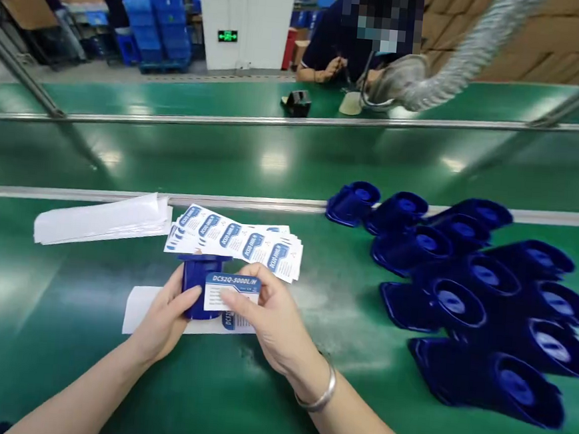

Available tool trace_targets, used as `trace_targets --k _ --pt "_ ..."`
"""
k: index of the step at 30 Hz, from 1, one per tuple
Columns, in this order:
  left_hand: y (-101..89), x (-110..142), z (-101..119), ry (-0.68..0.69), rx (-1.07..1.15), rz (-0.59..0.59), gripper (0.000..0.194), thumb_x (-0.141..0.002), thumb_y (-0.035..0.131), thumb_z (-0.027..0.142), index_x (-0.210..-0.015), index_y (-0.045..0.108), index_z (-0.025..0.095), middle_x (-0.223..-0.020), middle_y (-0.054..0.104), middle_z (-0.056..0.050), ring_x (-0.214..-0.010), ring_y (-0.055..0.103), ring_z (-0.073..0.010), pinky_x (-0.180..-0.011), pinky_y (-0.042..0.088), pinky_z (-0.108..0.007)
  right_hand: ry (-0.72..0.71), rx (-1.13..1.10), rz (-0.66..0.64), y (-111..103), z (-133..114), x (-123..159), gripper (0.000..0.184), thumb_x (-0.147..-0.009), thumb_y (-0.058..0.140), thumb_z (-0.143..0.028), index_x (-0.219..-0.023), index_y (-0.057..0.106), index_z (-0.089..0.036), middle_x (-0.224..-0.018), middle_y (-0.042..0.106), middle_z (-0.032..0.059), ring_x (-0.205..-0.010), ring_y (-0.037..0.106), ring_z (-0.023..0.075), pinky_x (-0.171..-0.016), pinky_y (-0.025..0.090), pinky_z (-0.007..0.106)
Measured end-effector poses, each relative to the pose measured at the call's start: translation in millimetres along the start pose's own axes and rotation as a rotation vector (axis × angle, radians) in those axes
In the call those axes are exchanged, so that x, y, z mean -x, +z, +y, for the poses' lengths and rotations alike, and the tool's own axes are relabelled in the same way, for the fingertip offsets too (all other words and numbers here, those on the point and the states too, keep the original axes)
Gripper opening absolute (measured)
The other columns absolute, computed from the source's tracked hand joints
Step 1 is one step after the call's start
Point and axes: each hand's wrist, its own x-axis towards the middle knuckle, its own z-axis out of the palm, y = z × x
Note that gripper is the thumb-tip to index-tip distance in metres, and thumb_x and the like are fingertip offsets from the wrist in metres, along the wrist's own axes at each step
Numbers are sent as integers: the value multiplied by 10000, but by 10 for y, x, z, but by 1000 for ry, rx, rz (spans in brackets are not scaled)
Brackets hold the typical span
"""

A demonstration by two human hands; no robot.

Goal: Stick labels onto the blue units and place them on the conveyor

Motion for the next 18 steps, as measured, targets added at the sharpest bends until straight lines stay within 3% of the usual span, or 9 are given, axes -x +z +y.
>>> trace_targets --k 18 --pt "-24 64 -14 -98 25 -22 742 -941 646 431 -1579 279 333 -1584 449 -48 -1442 412 -326 -1123 438 -430 73 65 16 53 48 49 337 -811 905 -324 -857 595 -200 -776 620 -20 -699 545 113 -642 482 203"
